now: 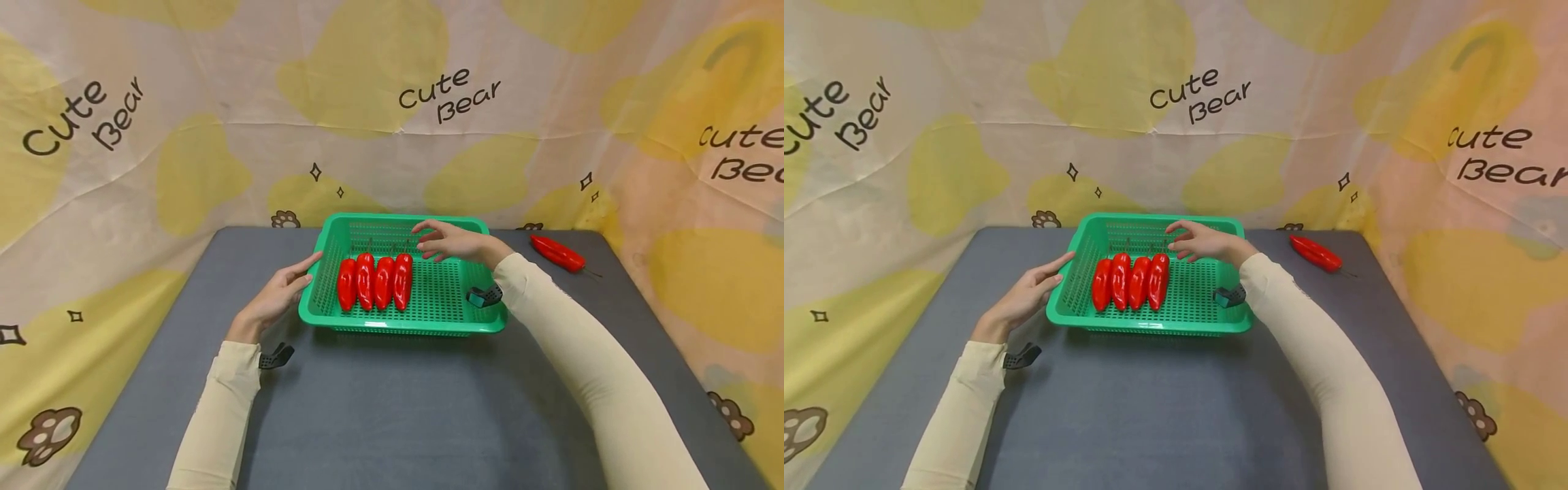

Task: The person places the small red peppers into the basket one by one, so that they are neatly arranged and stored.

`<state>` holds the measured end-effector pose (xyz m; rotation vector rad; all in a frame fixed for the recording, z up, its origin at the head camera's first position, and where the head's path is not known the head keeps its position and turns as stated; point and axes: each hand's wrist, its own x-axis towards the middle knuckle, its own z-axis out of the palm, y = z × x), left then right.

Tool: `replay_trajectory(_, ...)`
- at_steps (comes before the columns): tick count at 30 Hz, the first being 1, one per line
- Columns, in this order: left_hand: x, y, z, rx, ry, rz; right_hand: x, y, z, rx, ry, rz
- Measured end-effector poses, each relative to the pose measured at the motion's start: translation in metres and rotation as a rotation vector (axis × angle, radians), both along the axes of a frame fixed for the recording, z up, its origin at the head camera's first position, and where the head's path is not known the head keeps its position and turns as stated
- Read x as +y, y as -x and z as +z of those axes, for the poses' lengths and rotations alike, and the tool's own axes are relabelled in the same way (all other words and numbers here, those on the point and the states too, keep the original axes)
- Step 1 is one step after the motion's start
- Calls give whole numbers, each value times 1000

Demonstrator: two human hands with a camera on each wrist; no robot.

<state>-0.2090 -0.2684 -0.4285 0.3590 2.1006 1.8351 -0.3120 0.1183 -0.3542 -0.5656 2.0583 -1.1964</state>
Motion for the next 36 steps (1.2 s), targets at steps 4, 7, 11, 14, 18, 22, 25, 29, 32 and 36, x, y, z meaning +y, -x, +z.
replay_trajectory(4,1,0,-1,0,-7,-1,11,-3,11,41,5,0)
replay_trajectory(7,2,0,-1,1,-8,-4,20,-4,18,72,5,0)
replay_trajectory(11,2,0,-1,6,-3,-3,34,-3,24,104,24,-15)
replay_trajectory(14,2,0,-1,10,-6,-1,46,-3,28,117,36,-43)
replay_trajectory(18,2,0,0,1,-10,6,63,-2,32,140,35,-70)
replay_trajectory(22,1,-1,-1,-5,-9,11,81,-3,32,162,31,-95)
replay_trajectory(25,0,-2,0,-5,-12,10,93,-4,32,177,22,-115)
replay_trajectory(29,-1,-3,1,-4,-18,9,109,-4,34,189,-3,-149)
replay_trajectory(32,-2,-3,1,3,-16,10,123,-5,32,192,-22,-182)
replay_trajectory(36,-2,-2,0,6,-26,-1,143,-6,25,178,-21,-230)
